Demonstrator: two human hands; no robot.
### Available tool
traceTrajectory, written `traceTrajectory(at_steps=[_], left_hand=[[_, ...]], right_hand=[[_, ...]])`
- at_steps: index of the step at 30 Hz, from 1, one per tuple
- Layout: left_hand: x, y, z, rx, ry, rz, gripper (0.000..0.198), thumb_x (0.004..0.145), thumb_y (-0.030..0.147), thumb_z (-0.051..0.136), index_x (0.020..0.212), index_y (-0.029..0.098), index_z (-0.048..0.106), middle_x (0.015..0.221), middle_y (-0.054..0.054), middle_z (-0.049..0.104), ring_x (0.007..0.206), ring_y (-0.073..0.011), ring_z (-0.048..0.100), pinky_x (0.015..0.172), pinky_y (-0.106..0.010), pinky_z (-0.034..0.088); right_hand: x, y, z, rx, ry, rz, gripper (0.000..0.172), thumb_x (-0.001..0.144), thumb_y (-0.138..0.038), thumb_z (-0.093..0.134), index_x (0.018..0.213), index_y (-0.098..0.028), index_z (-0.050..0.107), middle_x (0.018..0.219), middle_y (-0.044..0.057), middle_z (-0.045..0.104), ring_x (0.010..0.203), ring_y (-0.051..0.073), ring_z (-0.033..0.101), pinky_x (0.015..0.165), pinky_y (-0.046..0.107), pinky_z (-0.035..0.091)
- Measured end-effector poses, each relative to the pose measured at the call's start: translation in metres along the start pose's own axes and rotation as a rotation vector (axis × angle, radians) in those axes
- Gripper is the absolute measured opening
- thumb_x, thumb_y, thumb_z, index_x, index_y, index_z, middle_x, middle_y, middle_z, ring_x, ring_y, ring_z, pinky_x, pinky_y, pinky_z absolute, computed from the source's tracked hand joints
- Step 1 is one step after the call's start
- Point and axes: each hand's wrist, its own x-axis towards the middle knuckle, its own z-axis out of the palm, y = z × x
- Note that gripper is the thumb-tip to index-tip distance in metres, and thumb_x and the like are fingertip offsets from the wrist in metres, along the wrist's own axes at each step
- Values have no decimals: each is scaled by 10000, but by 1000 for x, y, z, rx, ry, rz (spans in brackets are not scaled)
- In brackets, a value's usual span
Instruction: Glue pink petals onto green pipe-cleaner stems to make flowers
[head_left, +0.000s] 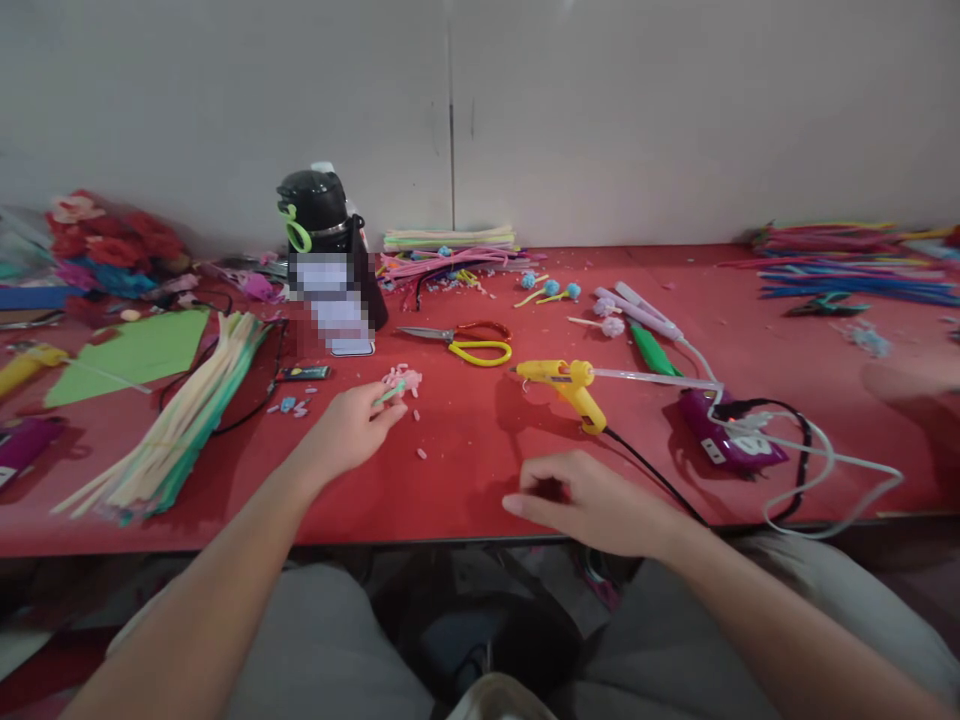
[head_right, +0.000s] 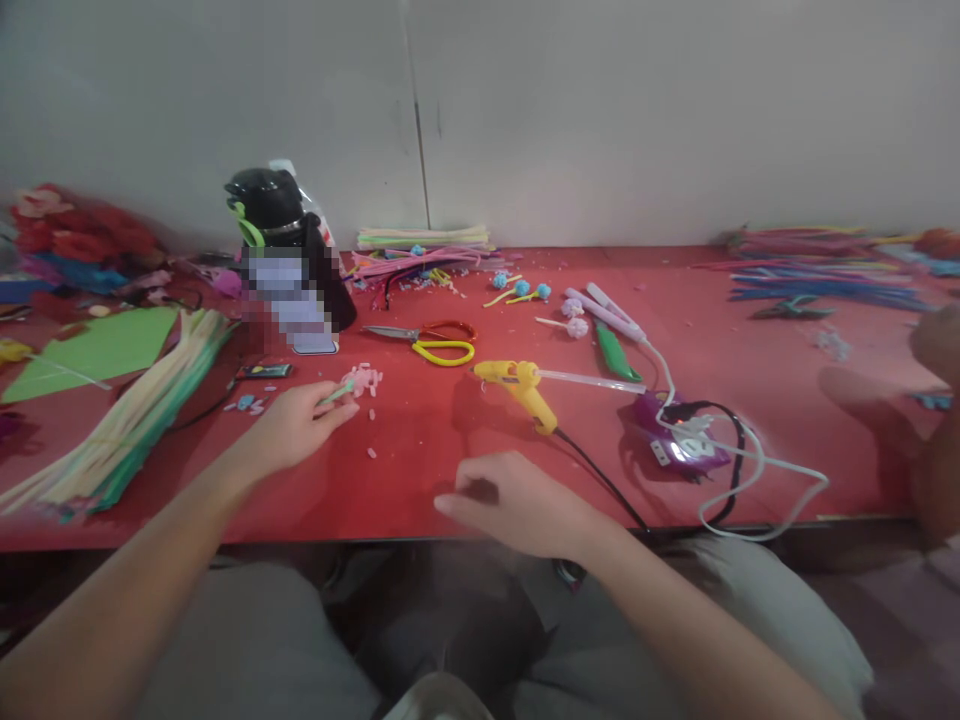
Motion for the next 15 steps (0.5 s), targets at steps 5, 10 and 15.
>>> traceTrajectory(at_steps=[5, 10, 15], left_hand=[[-37, 53, 26, -358, 20, 53, 243, 899, 413, 583, 814, 186, 603, 614, 42, 500, 544, -112, 452, 536, -237, 378], [-53, 69, 47, -627, -136, 80, 218, 908, 378, 594, 804, 188, 610, 620, 36, 559, 540, -102, 502, 528, -225, 423], [-53, 68, 48, -658, -148, 99, 209, 911, 374, 602, 818, 189, 630, 643, 30, 590, 563, -108, 537, 535, -220, 441]], right_hand=[[11, -9, 26, 393, 268, -66, 237, 897, -399, 673, 1042, -223, 738, 1079, 73, 756, 1004, 229, 683, 905, 360, 512], [15, -12, 37, 841, 127, -96, 282, 874, -453, 710, 1002, -207, 762, 958, 48, 752, 900, 189, 688, 900, 357, 540], [15, -4, 37, 1063, 87, 8, 296, 808, -463, 790, 844, -172, 755, 774, 22, 703, 699, 110, 622, 727, 267, 509]])
